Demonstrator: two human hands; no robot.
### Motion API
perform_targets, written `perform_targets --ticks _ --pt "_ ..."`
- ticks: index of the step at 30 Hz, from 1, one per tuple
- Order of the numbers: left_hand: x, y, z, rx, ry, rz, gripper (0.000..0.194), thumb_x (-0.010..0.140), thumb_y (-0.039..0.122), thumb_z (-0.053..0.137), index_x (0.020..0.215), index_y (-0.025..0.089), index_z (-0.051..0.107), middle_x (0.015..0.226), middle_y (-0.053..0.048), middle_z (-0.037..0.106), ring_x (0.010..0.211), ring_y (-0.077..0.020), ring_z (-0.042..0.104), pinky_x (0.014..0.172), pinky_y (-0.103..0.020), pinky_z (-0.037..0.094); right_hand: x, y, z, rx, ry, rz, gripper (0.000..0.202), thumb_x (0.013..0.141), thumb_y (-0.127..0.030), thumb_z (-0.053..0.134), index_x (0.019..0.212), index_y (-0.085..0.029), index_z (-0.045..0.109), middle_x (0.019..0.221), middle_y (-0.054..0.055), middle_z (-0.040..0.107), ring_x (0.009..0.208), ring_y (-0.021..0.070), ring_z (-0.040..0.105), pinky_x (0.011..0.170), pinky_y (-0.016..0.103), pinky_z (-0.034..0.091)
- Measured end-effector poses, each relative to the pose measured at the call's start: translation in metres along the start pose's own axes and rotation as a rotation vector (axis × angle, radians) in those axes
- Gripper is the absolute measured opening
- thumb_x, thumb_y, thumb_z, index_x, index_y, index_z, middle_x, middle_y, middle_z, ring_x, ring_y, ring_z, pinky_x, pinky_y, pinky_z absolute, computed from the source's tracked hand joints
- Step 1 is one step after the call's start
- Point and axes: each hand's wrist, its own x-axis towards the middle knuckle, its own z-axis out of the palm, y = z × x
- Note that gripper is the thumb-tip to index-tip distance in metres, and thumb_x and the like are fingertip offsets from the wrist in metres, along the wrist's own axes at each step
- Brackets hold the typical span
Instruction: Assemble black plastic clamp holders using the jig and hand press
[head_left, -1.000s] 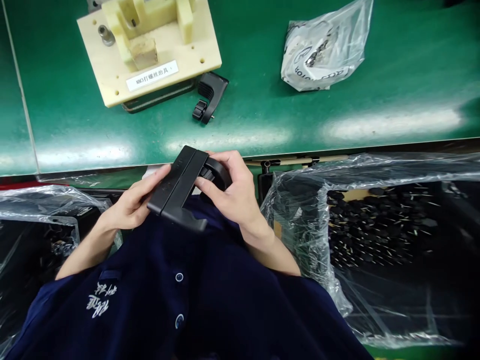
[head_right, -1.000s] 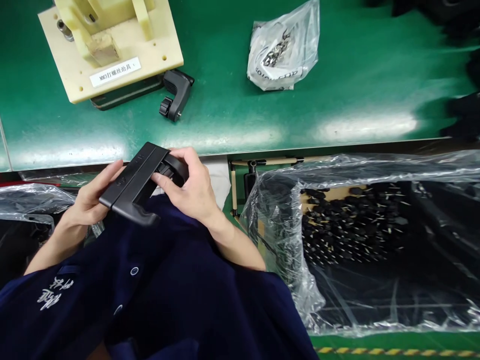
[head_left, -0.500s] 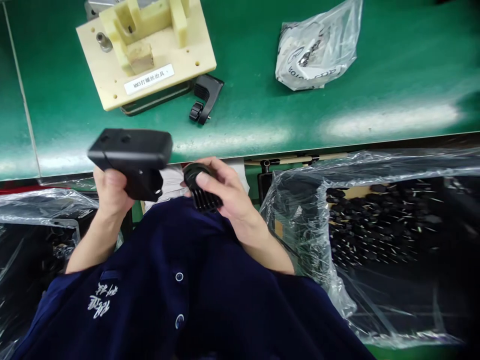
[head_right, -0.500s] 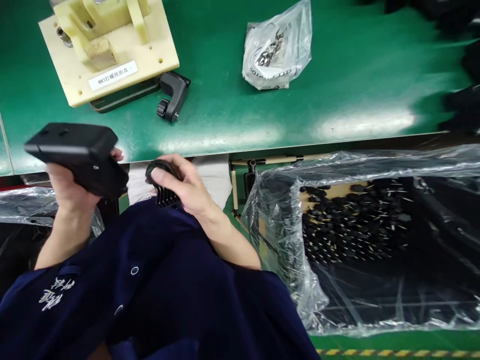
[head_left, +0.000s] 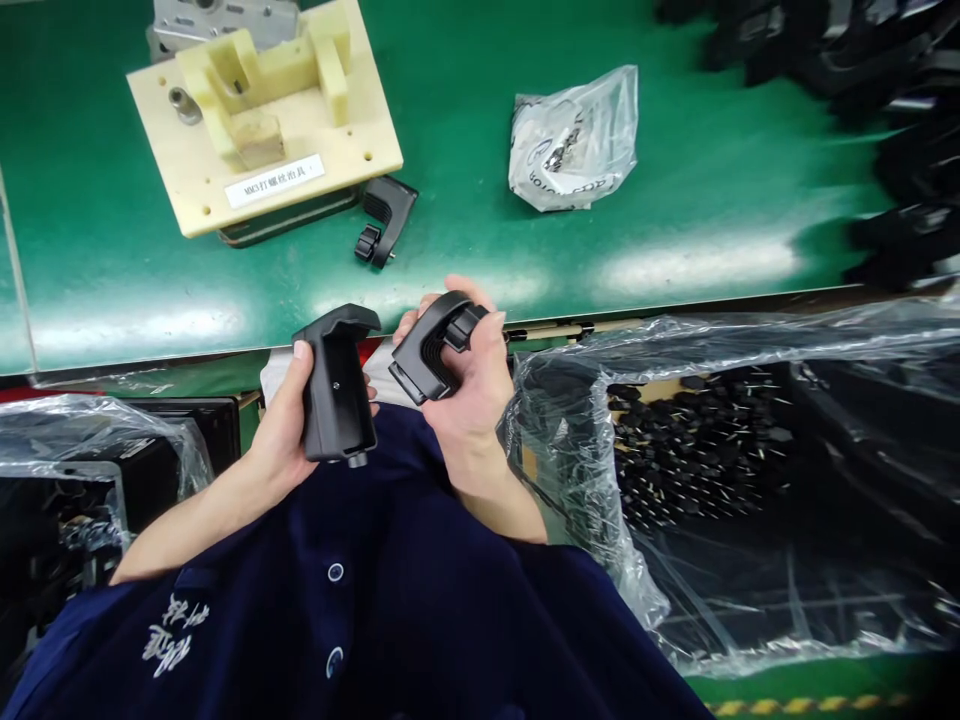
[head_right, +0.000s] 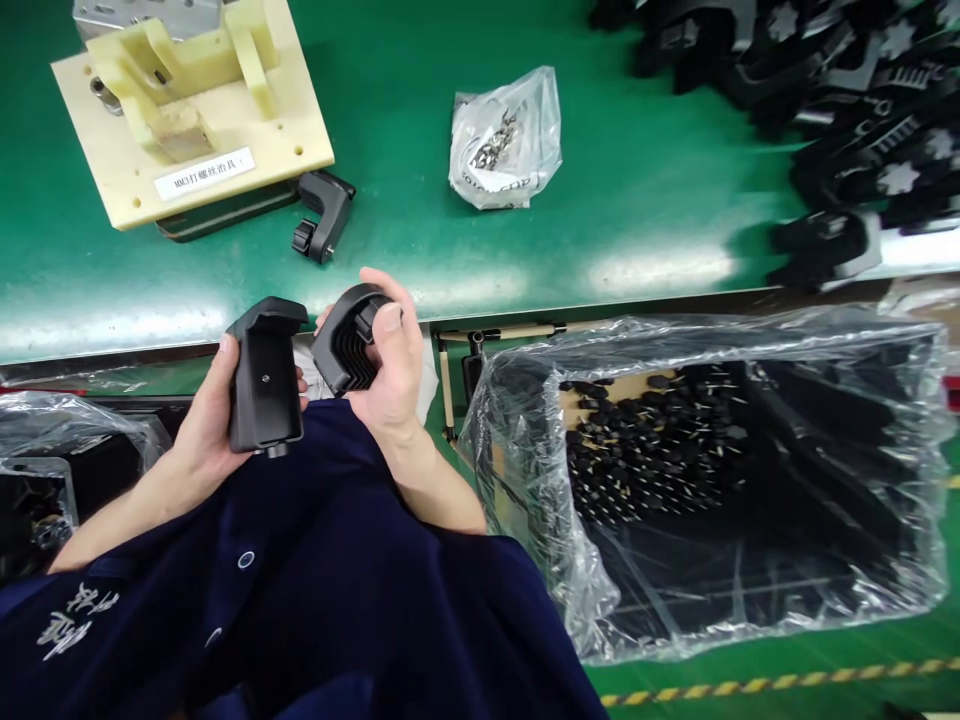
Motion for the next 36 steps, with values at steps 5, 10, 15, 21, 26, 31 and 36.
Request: perform_targets --ticks 5,10,15,21,26,31,36 --pt "-0.006 -0.006 0.013 0.022 -0.048 0.071 0.045 0.087 0.058 0.057 0.108 0.019 0.066 0.096 -0.005 0.073 0.099 -0.0244 0.07 0.082 -0.033 0.062 -0.01 0.001 0.016 0.022 0.039 -0.425 0.042 0.092 -0.062 0.042 0.118 -0.029 0.042 0.099 0.006 0.054 0.087 0.0204 0.063 0.077 0.041 0.056" --pt "-0.014 0.001 0.018 0.016 -0.042 0.058 0.054 0.08 0.061 0.064 0.114 0.019 0.063 0.103 -0.006 0.072 0.107 -0.0263 0.067 0.091 -0.036 0.059 -0.015 0.012 0.013 -0.081 -0.129 -0.603 0.038 0.094 -0.054 0.046 0.118 -0.026 0.044 0.098 0.005 0.054 0.089 0.0202 0.063 0.078 0.043 0.057" --pt "-0.01 0.0 0.01 0.082 -0.077 0.059 0.056 0.063 0.046 0.084 0.104 0.014 0.062 0.086 -0.007 0.072 0.082 -0.0247 0.071 0.076 -0.036 0.059 -0.014 0.021 -0.003 -0.33 -0.135 -0.75 0.044 0.094 -0.055 0.045 0.126 -0.025 0.045 0.104 0.008 0.056 0.1 0.0225 0.059 0.079 0.042 0.057" --pt "-0.007 -0.002 0.009 0.081 -0.029 0.129 0.051 0.058 0.044 0.086 0.091 0.013 0.063 0.079 -0.004 0.069 0.065 -0.018 0.066 0.059 -0.029 0.055 -0.013 0.013 -0.01 -0.579 -0.165 -0.795 0.05 0.096 -0.055 0.041 0.131 -0.02 0.042 0.104 0.012 0.058 0.098 0.0242 0.06 0.076 0.043 0.057" --pt "-0.006 -0.004 0.004 0.108 -0.015 0.288 0.048 0.057 0.041 0.087 0.089 0.015 0.064 0.082 -0.003 0.07 0.071 -0.0168 0.067 0.067 -0.028 0.056 -0.009 0.015 -0.015 -0.508 -0.238 -0.834 0.056 0.092 -0.054 0.054 0.135 -0.022 0.04 0.107 0.011 0.061 0.1 0.0234 0.063 0.078 0.042 0.059" --pt "-0.008 -0.005 -0.001 0.165 -0.046 0.496 0.047 0.056 0.042 0.089 0.089 0.017 0.066 0.081 0.0 0.07 0.072 -0.014 0.065 0.068 -0.024 0.056 -0.008 0.019 -0.014 -0.277 -0.248 -0.796 0.063 0.083 -0.054 0.067 0.134 -0.023 0.045 0.109 0.01 0.066 0.101 0.0227 0.066 0.082 0.042 0.06" --pt "-0.007 -0.007 -0.003 0.22 -0.168 0.509 0.046 0.06 0.042 0.087 0.094 0.018 0.067 0.088 -0.003 0.072 0.079 -0.0179 0.069 0.074 -0.028 0.057 -0.01 0.012 -0.008 -0.124 -0.287 -0.759 0.057 0.074 -0.055 0.076 0.117 -0.027 0.052 0.097 0.005 0.07 0.087 0.021 0.07 0.078 0.04 0.061"
